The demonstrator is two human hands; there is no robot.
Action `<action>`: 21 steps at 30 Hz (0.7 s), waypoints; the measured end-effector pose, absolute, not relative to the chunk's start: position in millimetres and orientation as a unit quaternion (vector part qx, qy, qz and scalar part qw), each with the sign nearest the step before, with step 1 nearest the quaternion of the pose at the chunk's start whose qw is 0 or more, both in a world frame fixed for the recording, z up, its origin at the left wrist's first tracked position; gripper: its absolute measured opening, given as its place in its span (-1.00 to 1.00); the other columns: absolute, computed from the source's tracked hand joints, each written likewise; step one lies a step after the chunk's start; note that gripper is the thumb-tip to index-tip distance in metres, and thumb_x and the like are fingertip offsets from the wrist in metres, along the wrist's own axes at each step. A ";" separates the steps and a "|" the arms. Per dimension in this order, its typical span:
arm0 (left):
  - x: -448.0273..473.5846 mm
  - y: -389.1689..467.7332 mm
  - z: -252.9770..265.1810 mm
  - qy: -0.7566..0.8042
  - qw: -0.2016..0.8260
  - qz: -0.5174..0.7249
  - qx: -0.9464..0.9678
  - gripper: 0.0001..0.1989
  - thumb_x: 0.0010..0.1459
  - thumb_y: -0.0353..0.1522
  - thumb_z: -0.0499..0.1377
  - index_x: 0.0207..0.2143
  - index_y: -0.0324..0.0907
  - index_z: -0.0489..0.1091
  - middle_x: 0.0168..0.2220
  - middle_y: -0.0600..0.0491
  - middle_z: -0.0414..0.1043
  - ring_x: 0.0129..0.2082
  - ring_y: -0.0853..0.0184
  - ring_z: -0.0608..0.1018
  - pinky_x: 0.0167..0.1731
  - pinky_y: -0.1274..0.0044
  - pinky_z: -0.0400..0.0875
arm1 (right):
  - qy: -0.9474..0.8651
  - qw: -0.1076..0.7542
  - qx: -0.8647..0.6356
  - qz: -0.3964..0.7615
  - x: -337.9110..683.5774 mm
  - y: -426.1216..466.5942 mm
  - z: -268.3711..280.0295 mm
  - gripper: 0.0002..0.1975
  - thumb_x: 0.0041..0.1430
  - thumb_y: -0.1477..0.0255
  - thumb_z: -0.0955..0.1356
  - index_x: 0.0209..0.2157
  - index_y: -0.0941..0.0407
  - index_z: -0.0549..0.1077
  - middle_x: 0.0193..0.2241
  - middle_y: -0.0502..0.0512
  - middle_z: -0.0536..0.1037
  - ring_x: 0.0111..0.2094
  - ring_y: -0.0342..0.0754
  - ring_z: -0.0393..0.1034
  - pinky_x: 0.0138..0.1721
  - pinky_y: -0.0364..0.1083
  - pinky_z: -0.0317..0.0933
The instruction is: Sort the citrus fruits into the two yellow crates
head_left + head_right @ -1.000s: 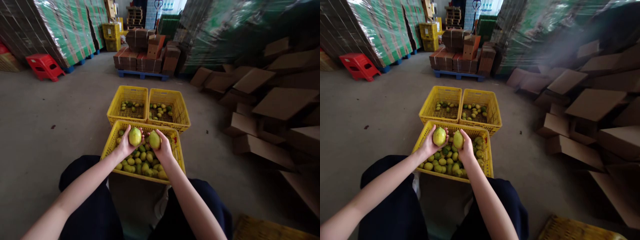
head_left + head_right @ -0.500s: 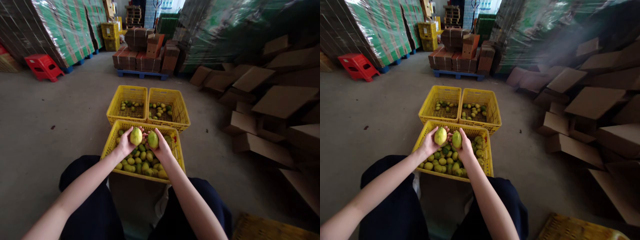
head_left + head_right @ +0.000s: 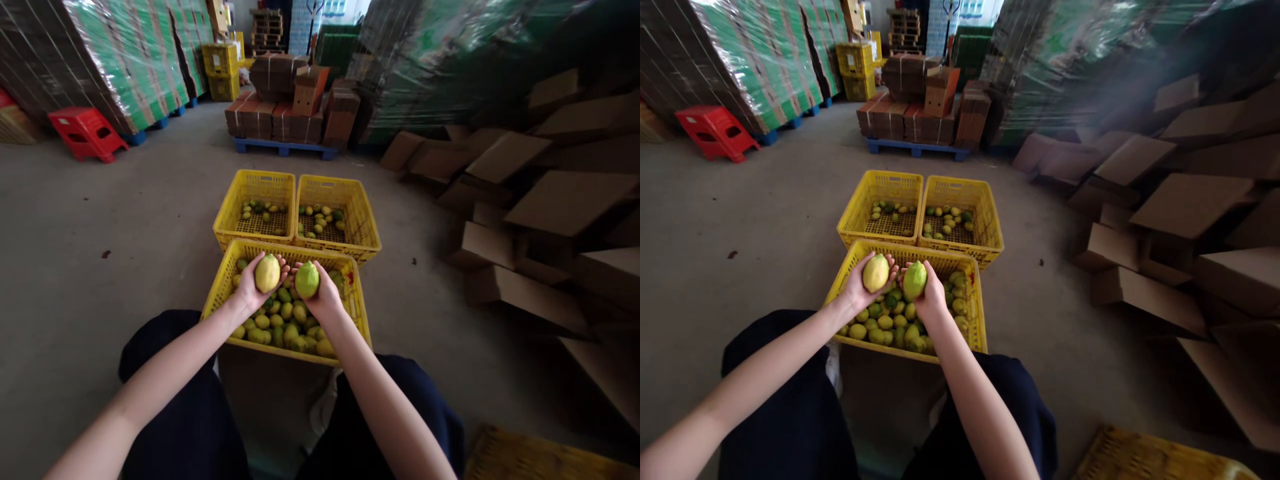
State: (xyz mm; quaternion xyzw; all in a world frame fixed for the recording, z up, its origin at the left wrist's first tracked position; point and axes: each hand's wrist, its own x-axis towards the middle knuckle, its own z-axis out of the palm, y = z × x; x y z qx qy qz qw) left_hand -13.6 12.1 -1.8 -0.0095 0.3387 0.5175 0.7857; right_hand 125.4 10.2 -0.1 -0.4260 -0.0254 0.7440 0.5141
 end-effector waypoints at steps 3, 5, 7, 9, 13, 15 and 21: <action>-10.0 9.2 -2.5 0.327 0.782 0.530 0.000 -0.74 0.21 -0.39 0.02 -0.32 -0.35 0.47 -0.34 -0.14 0.58 -0.26 0.22 0.63 -0.25 0.45 0.54 | -0.042 0.533 -0.439 0.722 123.0 11.7 -7.1 -0.74 0.21 0.34 0.25 -0.45 0.13 0.48 -0.67 0.03 0.52 -0.53 -0.07 0.48 -0.54 -0.15 0.38; -7.0 7.2 -3.3 0.318 0.776 0.544 0.008 -0.77 0.14 -0.42 0.03 -0.31 -0.33 0.47 -0.27 -0.14 0.58 -0.18 0.18 0.61 -0.14 0.40 0.52 | -0.072 0.548 -0.452 0.700 122.2 12.3 -12.3 -0.75 0.18 0.33 0.27 -0.45 0.14 0.50 -0.63 0.02 0.53 -0.45 -0.06 0.50 -0.44 -0.14 0.40; -4.2 4.8 -3.8 0.316 0.774 0.548 0.016 -0.75 0.10 -0.42 0.05 -0.26 -0.32 0.48 -0.23 -0.13 0.58 -0.13 0.17 0.60 -0.09 0.38 0.49 | -0.133 0.573 -0.468 0.660 121.2 11.9 -17.2 -0.79 0.12 0.30 0.32 -0.44 0.13 0.51 -0.53 0.01 0.57 -0.33 -0.05 0.50 -0.28 -0.13 0.41; -1.8 2.1 -3.8 0.324 0.775 0.542 0.022 -0.69 0.09 -0.42 0.03 -0.18 -0.31 0.47 -0.21 -0.11 0.58 -0.12 0.18 0.59 -0.08 0.40 0.48 | -0.220 0.594 -0.490 0.598 119.0 9.5 -21.6 -0.79 0.07 0.25 0.36 -0.36 0.10 0.53 -0.35 0.01 0.61 -0.15 -0.04 0.47 -0.06 -0.10 0.33; 0.8 -0.9 -5.0 0.338 0.787 0.516 0.017 -0.63 0.05 -0.41 0.03 -0.12 -0.29 0.47 -0.22 -0.09 0.58 -0.13 0.17 0.59 -0.12 0.43 0.49 | -0.431 0.532 -0.540 0.490 110.7 -2.4 -30.4 -0.51 0.02 0.10 0.38 -0.03 0.02 0.46 0.10 0.10 0.42 0.19 0.07 0.20 0.25 0.07 0.00; 0.6 -0.4 -7.5 0.335 0.793 0.509 0.011 -0.63 0.01 -0.39 0.04 -0.14 -0.28 0.48 -0.24 -0.08 0.58 -0.14 0.15 0.59 -0.13 0.43 0.49 | -0.539 0.471 -0.550 0.430 105.8 -10.4 -34.0 -0.32 -0.10 0.07 0.45 0.07 0.02 0.37 0.23 0.19 0.22 0.29 0.17 0.02 0.28 0.17 -0.09; -3.0 1.0 -19.8 0.294 0.812 0.504 0.021 -0.63 0.04 -0.32 0.06 -0.14 -0.29 0.46 -0.21 -0.09 0.55 -0.09 0.14 0.56 -0.04 0.41 0.43 | -0.712 0.415 -0.499 0.268 93.4 -26.9 -29.8 -0.40 -0.05 0.21 0.46 0.03 0.12 0.38 0.22 0.33 0.22 0.33 0.30 -0.12 0.28 0.30 -0.12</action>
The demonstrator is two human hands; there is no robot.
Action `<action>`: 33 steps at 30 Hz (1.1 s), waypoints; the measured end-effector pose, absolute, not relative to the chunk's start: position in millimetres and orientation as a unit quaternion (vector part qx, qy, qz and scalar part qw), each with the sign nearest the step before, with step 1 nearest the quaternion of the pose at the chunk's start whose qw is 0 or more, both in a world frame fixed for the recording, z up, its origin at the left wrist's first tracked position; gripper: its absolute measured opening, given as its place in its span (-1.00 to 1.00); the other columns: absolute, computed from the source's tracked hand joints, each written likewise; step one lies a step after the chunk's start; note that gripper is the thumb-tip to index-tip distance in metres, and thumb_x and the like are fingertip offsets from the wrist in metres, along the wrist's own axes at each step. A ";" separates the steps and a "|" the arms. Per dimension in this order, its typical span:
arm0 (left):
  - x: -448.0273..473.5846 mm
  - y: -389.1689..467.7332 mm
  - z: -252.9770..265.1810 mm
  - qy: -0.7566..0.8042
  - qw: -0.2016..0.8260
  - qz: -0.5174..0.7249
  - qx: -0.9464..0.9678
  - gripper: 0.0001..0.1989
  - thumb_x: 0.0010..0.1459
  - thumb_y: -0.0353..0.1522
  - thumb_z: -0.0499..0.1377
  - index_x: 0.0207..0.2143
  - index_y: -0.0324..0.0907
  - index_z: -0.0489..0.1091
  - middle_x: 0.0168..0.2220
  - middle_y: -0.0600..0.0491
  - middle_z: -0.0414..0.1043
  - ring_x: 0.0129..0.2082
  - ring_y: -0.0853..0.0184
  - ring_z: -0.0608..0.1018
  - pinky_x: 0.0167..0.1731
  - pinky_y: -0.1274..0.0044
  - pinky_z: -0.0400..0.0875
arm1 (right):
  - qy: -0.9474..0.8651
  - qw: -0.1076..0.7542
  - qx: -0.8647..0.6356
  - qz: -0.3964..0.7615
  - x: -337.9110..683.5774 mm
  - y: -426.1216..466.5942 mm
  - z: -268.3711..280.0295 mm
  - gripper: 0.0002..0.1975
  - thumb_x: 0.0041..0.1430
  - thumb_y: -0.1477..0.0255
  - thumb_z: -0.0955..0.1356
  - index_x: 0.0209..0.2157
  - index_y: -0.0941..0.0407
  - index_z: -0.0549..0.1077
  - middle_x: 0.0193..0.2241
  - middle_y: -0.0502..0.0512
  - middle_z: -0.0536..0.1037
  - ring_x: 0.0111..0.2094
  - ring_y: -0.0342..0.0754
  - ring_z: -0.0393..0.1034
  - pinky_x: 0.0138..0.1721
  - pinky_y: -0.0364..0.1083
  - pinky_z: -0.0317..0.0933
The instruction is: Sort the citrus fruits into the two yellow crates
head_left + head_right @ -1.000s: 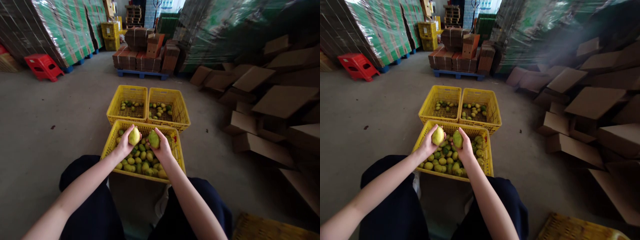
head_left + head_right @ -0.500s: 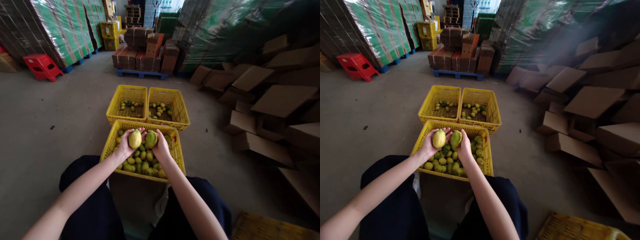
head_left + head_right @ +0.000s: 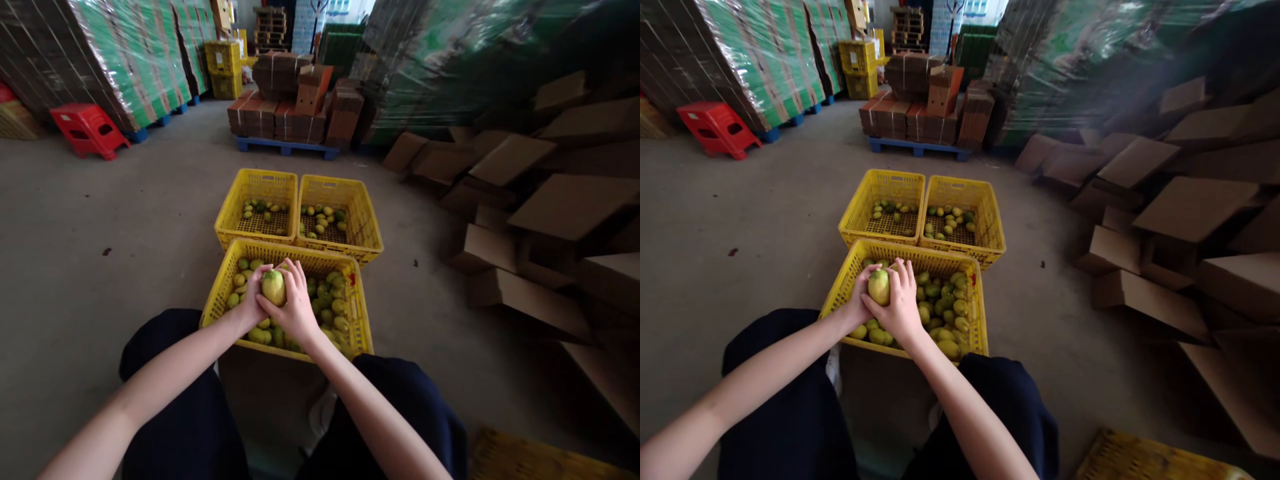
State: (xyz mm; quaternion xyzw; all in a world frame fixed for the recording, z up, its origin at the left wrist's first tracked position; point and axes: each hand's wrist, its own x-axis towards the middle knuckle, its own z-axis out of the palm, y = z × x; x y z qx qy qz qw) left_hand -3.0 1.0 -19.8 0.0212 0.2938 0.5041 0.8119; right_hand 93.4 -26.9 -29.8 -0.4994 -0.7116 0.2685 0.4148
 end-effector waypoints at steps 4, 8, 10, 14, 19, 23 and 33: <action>-8.8 2.2 -17.6 0.260 0.818 0.510 0.049 -0.59 0.14 -0.24 0.03 -0.07 -0.30 0.44 -0.23 -0.09 0.55 -0.11 0.17 0.57 -0.02 0.39 0.42 | -0.714 0.461 -0.459 0.259 92.7 -31.9 -15.2 -0.47 -0.10 0.28 0.50 -0.04 0.07 0.44 -0.04 0.25 0.45 0.19 0.25 0.16 0.24 0.25 -0.02; -16.2 10.6 -1.5 0.327 0.791 0.517 0.026 -0.66 0.20 -0.23 0.05 -0.13 -0.25 0.46 -0.39 -0.01 0.52 -0.29 0.23 0.60 -0.13 0.41 0.47 | -0.615 0.536 -0.425 0.393 103.8 -34.4 5.7 -0.46 -0.23 0.35 0.55 -0.11 -0.02 0.47 -0.12 0.12 0.50 -0.04 0.13 0.36 0.07 0.11 0.23; -18.7 16.7 4.3 0.360 0.775 0.520 -0.005 -0.74 0.19 -0.24 0.10 -0.22 -0.23 0.46 -0.48 0.03 0.48 -0.43 0.30 0.57 -0.25 0.45 0.49 | -0.497 0.590 -0.415 0.483 112.4 -31.5 15.2 -0.49 -0.22 0.39 0.54 -0.14 -0.02 0.45 -0.18 0.05 0.53 -0.13 0.05 0.41 -0.04 0.03 0.31; -20.7 25.6 1.3 0.382 0.780 0.494 -0.053 -0.79 0.23 -0.31 0.04 -0.40 -0.21 0.39 -0.60 0.07 0.40 -0.61 0.38 0.46 -0.46 0.49 0.45 | -0.286 0.601 -0.369 0.650 126.7 -16.9 23.8 -0.75 -0.13 0.39 0.47 -0.31 0.05 0.47 -0.34 0.01 0.58 -0.31 -0.04 0.46 -0.25 -0.07 0.37; -20.5 25.2 -10.1 0.382 0.763 0.517 -0.067 -0.66 0.30 -0.26 -0.06 -0.40 -0.24 0.39 -0.59 0.05 0.41 -0.61 0.39 0.48 -0.39 0.45 0.51 | -0.107 0.543 -0.384 0.739 125.0 -7.5 16.7 -0.91 0.03 0.38 0.39 -0.40 0.10 0.48 -0.47 0.02 0.58 -0.47 -0.10 0.46 -0.47 -0.14 0.38; -21.0 21.0 -8.3 0.382 0.759 0.524 -0.049 -0.54 0.30 -0.15 -0.10 -0.30 -0.29 0.43 -0.55 0.00 0.45 -0.59 0.36 0.49 -0.41 0.44 0.52 | -0.042 0.514 -0.431 0.740 117.8 -7.1 11.4 -0.85 0.12 0.34 0.35 -0.45 0.12 0.46 -0.61 0.00 0.53 -0.60 -0.12 0.41 -0.60 -0.18 0.33; -23.5 18.8 -2.1 0.390 0.744 0.541 -0.037 -0.79 0.22 -0.30 0.10 -0.39 -0.26 0.37 -0.54 0.03 0.44 -0.57 0.41 0.50 -0.55 0.58 0.51 | -0.027 0.492 -0.452 0.743 118.7 -3.7 5.3 -0.82 0.14 0.35 0.33 -0.46 0.15 0.44 -0.60 0.05 0.57 -0.67 -0.13 0.40 -0.68 -0.19 0.29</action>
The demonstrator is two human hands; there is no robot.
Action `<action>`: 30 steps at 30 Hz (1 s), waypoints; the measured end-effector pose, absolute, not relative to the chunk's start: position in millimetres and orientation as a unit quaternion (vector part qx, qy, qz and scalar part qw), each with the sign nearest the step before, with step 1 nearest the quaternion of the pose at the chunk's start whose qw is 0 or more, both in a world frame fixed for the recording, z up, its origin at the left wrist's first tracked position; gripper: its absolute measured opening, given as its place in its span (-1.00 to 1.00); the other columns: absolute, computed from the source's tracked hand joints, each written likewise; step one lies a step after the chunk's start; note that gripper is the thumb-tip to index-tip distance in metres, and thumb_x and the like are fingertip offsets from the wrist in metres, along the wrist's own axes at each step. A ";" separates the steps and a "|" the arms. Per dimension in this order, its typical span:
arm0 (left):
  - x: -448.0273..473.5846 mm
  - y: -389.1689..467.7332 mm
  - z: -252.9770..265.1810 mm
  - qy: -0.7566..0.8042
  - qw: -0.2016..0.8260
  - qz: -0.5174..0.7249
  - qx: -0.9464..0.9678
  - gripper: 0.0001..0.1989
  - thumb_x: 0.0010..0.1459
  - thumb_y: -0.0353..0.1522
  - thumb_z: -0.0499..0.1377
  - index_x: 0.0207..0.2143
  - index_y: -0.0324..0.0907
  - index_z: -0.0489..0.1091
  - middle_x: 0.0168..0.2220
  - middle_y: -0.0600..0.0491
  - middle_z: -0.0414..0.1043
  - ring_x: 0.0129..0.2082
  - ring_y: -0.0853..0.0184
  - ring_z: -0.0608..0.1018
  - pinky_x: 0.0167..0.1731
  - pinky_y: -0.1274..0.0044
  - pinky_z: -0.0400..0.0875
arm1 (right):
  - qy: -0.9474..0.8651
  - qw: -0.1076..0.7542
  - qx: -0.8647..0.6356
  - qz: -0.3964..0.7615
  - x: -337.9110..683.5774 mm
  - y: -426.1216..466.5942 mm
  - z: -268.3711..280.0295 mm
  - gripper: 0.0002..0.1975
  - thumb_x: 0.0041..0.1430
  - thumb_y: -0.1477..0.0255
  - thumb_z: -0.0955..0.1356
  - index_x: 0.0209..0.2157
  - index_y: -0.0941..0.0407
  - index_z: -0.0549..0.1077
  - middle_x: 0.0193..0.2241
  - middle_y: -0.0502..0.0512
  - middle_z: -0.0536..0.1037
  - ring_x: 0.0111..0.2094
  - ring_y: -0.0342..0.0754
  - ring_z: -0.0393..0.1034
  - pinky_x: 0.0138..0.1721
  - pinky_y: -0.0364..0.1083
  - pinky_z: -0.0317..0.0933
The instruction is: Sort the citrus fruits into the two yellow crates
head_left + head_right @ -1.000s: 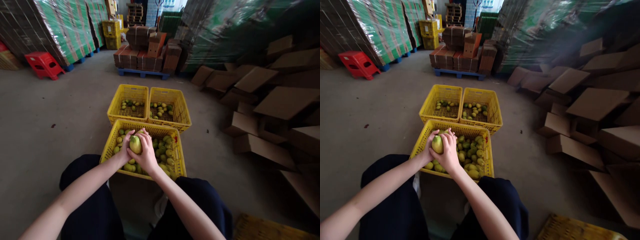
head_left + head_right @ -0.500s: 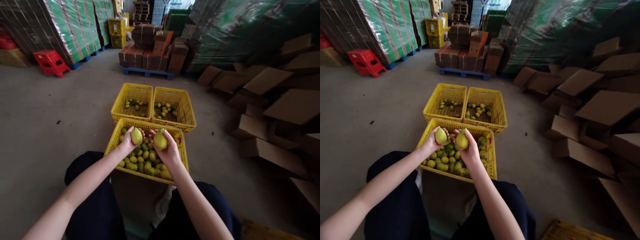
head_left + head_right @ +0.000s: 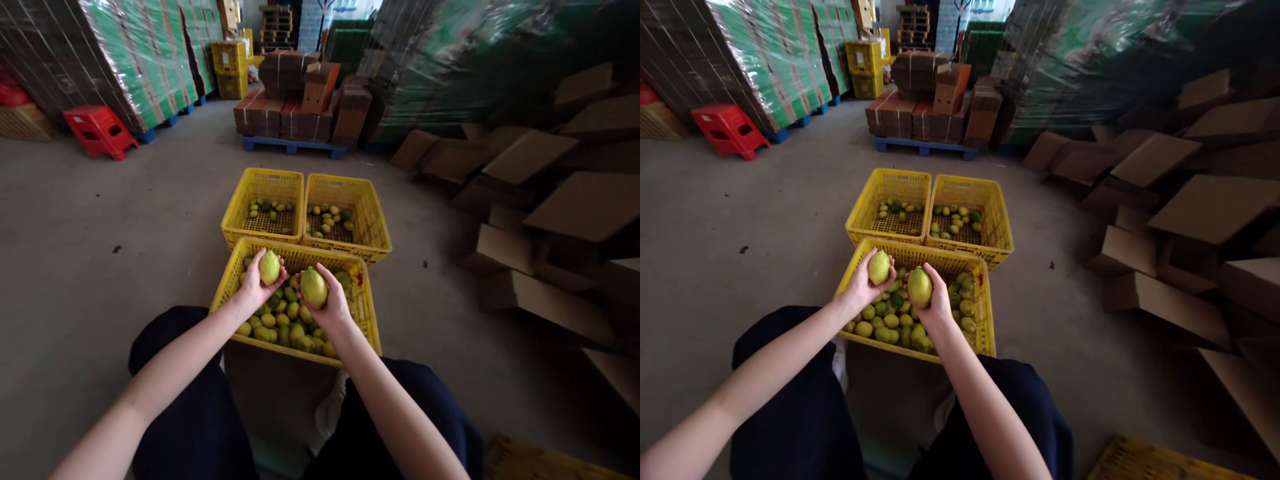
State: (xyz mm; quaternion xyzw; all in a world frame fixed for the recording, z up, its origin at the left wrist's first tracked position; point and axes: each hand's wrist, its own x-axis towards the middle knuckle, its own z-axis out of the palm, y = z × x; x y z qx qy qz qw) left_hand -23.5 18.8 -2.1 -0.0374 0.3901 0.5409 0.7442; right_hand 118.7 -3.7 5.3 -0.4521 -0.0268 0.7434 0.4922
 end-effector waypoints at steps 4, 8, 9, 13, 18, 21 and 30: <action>-24.7 19.3 -3.3 0.357 0.769 0.530 -0.024 -0.70 0.30 -0.28 0.00 -0.31 -0.31 0.42 -0.47 -0.03 0.50 -0.50 0.36 0.56 -0.50 0.55 0.54 | -0.027 0.504 -0.442 0.741 119.1 -4.8 3.9 -0.91 0.07 0.42 0.36 -0.45 0.15 0.44 -0.60 0.02 0.57 -0.70 -0.13 0.38 -0.67 -0.17 0.31; -23.9 18.5 -5.8 0.369 0.757 0.539 -0.019 -0.74 0.30 -0.34 -0.02 -0.29 -0.25 0.43 -0.42 0.00 0.52 -0.40 0.30 0.61 -0.37 0.44 0.57 | 0.032 0.500 -0.461 0.733 120.4 -3.6 2.4 -0.80 0.21 0.39 0.23 -0.43 0.14 0.42 -0.63 0.07 0.55 -0.66 -0.08 0.43 -0.59 -0.11 0.38; -23.8 18.4 -6.3 0.371 0.755 0.541 -0.018 -0.74 0.30 -0.34 -0.03 -0.29 -0.25 0.42 -0.41 0.01 0.52 -0.39 0.29 0.62 -0.36 0.42 0.57 | 0.042 0.500 -0.465 0.729 120.5 -3.3 2.4 -0.76 0.24 0.37 0.20 -0.42 0.14 0.41 -0.62 0.09 0.56 -0.64 -0.06 0.44 -0.58 -0.10 0.39; -24.4 17.6 -5.0 0.384 0.749 0.541 0.000 -0.74 0.26 -0.27 0.05 -0.32 -0.25 0.41 -0.43 0.03 0.50 -0.41 0.27 0.62 -0.50 0.49 0.54 | 0.026 0.484 -0.459 0.745 119.3 -4.3 6.3 -0.70 0.27 0.27 0.18 -0.37 0.14 0.41 -0.58 0.13 0.57 -0.55 -0.02 0.50 -0.51 -0.06 0.44; -25.2 15.7 -2.2 0.394 0.722 0.566 0.047 -0.94 0.08 -0.43 0.21 -0.35 -0.25 0.41 -0.48 0.10 0.46 -0.52 0.39 0.57 -0.58 0.61 0.49 | -0.019 0.515 -0.461 0.722 117.1 -6.6 12.7 -0.91 0.13 0.42 0.35 -0.44 0.13 0.41 -0.63 0.02 0.54 -0.59 -0.06 0.48 -0.52 -0.11 0.44; -25.8 15.7 -3.7 0.376 0.743 0.553 0.039 -0.92 0.10 -0.43 0.14 -0.38 -0.28 0.40 -0.51 0.07 0.46 -0.55 0.39 0.55 -0.53 0.56 0.53 | -0.020 0.509 -0.451 0.733 117.9 -6.0 11.7 -0.84 0.16 0.40 0.32 -0.46 0.16 0.43 -0.63 0.05 0.54 -0.61 -0.06 0.47 -0.55 -0.12 0.42; -26.8 17.4 -4.6 0.337 0.775 0.532 0.046 -0.84 0.14 -0.43 0.05 -0.44 -0.29 0.38 -0.52 0.04 0.43 -0.58 0.41 0.51 -0.59 0.58 0.49 | -0.015 0.481 -0.422 0.768 122.0 -2.8 1.0 -0.66 0.26 0.34 0.15 -0.33 0.20 0.48 -0.59 0.17 0.57 -0.61 -0.04 0.44 -0.62 -0.12 0.33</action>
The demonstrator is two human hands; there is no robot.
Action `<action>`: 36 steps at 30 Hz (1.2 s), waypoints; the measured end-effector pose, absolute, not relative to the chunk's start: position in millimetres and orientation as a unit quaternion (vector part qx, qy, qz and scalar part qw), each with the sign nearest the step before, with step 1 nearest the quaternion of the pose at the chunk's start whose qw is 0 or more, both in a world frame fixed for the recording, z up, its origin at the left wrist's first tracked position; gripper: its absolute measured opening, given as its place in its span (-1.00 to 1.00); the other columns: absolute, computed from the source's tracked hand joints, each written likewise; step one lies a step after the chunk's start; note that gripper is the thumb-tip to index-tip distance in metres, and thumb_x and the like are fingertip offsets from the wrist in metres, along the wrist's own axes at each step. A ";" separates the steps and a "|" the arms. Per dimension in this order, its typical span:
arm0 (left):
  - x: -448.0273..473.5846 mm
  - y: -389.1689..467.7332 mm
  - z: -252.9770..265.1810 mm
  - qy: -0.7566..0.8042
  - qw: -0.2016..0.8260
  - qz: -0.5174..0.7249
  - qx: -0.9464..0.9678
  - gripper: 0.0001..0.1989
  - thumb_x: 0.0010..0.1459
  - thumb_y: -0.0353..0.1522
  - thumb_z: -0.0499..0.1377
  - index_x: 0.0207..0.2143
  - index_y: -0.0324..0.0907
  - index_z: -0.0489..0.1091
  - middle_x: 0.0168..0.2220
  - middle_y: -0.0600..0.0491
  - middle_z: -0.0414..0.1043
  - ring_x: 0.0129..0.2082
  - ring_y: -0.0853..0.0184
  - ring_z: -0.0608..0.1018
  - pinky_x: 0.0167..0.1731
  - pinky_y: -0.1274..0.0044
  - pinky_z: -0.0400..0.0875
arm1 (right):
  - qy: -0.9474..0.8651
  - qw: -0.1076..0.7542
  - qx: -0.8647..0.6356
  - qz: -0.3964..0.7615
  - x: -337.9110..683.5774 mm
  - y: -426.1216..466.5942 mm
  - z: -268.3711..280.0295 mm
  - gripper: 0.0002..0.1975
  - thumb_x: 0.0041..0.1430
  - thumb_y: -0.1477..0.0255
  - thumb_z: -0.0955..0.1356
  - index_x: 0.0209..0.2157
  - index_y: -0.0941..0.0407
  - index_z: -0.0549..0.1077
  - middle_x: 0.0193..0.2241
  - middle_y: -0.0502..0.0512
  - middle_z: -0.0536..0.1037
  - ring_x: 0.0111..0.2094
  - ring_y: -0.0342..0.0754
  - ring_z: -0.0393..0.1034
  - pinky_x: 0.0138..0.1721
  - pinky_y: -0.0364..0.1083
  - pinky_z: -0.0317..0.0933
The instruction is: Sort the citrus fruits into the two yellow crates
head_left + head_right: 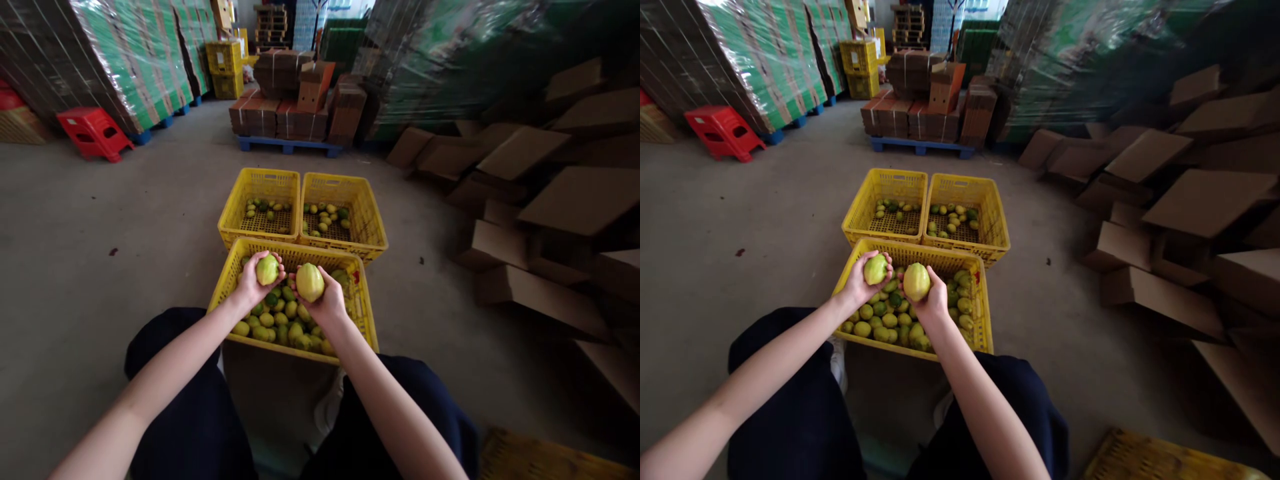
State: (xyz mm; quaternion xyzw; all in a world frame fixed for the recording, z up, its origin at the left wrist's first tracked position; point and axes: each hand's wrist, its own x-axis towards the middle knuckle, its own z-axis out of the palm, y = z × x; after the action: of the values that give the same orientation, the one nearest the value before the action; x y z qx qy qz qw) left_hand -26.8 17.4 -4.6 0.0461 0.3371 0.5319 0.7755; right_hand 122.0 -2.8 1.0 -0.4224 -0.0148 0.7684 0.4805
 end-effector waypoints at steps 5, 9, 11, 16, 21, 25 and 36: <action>-23.2 14.8 -6.0 0.344 0.770 0.532 0.069 -0.87 0.12 -0.45 0.09 -0.34 -0.27 0.43 -0.39 0.04 0.50 -0.39 0.32 0.59 -0.35 0.46 0.56 | -0.016 0.479 -0.420 0.771 120.0 -2.3 2.4 -0.71 0.26 0.37 0.14 -0.29 0.15 0.44 -0.56 0.11 0.58 -0.61 -0.03 0.45 -0.63 -0.12 0.33; -20.9 14.9 -5.2 0.323 0.759 0.561 0.064 -0.87 0.15 -0.47 0.08 -0.31 -0.25 0.43 -0.33 0.05 0.52 -0.27 0.31 0.60 -0.08 0.31 0.50 | -0.034 0.490 -0.421 0.763 121.1 -2.5 5.4 -0.76 0.21 0.35 0.21 -0.28 0.16 0.45 -0.59 0.07 0.55 -0.62 -0.06 0.44 -0.63 -0.15 0.33; -21.3 16.7 -5.0 0.319 0.750 0.577 0.050 -0.88 0.18 -0.46 0.08 -0.34 -0.23 0.41 -0.35 0.07 0.52 -0.28 0.33 0.60 -0.05 0.28 0.48 | -0.047 0.500 -0.411 0.761 122.8 -2.9 6.5 -0.81 0.13 0.41 0.26 -0.25 0.14 0.44 -0.55 0.07 0.56 -0.59 -0.07 0.45 -0.61 -0.16 0.34; -25.7 19.9 -6.0 0.321 0.762 0.563 -0.010 -0.73 0.27 -0.32 0.01 -0.42 -0.25 0.38 -0.43 -0.01 0.50 -0.36 0.30 0.59 -0.24 0.39 0.55 | -0.014 0.525 -0.372 0.766 125.7 -1.6 8.8 -0.82 0.05 0.48 0.25 -0.29 0.15 0.42 -0.52 0.10 0.55 -0.41 0.00 0.51 -0.39 -0.04 0.48; -24.9 16.4 -4.5 0.319 0.772 0.550 0.000 -0.77 0.21 -0.38 0.00 -0.34 -0.30 0.41 -0.34 -0.16 0.52 -0.26 0.19 0.60 -0.33 0.44 0.56 | 0.003 0.510 -0.373 0.775 126.5 2.2 8.3 -0.83 0.14 0.46 0.22 -0.32 0.18 0.41 -0.53 0.14 0.55 -0.41 0.01 0.52 -0.41 -0.05 0.49; -20.8 16.2 -1.8 0.313 0.773 0.552 0.007 -0.77 0.26 -0.37 0.00 -0.24 -0.32 0.40 -0.32 -0.16 0.52 -0.20 0.22 0.60 -0.27 0.50 0.56 | -0.018 0.473 -0.390 0.790 128.8 3.3 4.8 -0.72 0.23 0.32 0.21 -0.28 0.22 0.44 -0.58 0.19 0.56 -0.49 0.03 0.51 -0.50 -0.05 0.47; -14.8 17.6 1.4 0.329 0.780 0.532 0.005 -0.73 0.31 -0.35 -0.03 -0.16 -0.34 0.38 -0.37 -0.12 0.49 -0.32 0.30 0.59 -0.35 0.57 0.56 | -0.065 0.417 -0.429 0.799 128.2 2.9 4.0 -0.56 0.29 0.22 0.16 -0.35 0.27 0.47 -0.59 0.22 0.58 -0.62 -0.03 0.49 -0.58 -0.15 0.37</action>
State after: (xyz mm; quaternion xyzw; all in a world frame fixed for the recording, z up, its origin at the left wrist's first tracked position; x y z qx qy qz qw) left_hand -14.8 17.6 1.4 0.0050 0.3294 0.5322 0.7799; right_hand 128.2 2.9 4.0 -0.4292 -0.0650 0.7988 0.4166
